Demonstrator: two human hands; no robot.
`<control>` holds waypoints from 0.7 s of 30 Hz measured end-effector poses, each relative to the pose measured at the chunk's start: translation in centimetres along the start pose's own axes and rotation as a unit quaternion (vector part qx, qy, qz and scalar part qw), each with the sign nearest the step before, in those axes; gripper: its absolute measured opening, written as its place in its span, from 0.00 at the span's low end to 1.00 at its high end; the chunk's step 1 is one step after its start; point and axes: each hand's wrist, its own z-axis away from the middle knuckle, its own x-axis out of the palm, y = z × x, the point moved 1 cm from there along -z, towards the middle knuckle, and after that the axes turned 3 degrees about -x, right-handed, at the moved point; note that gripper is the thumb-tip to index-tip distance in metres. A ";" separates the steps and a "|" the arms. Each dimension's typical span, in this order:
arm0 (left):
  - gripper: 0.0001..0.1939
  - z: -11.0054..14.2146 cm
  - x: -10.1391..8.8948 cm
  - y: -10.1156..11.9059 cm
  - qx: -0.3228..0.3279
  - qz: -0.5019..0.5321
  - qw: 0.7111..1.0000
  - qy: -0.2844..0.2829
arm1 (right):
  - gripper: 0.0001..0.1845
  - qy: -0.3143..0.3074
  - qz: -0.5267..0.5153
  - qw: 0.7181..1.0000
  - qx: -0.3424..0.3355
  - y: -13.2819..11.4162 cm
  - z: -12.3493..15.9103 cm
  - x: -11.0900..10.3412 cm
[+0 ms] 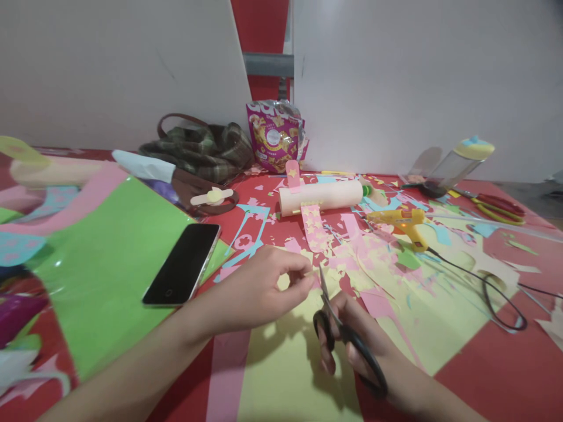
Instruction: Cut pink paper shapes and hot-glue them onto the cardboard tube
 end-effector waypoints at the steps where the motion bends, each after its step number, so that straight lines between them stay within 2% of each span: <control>1: 0.13 0.0 0.0 0.0 -0.001 0.001 1.000 -0.001 | 0.20 0.000 0.002 1.000 0.003 -0.1 0.0 0.1; 8: 0.11 0.0 0.1 -0.2 -0.010 0.014 1.000 -0.004 | 0.22 0.023 0.011 0.999 0.020 -0.1 0.0 0.2; 21: 0.13 -0.3 0.3 0.0 -0.025 0.058 0.998 0.001 | 0.21 0.006 0.003 1.000 -0.002 -0.5 -0.2 0.3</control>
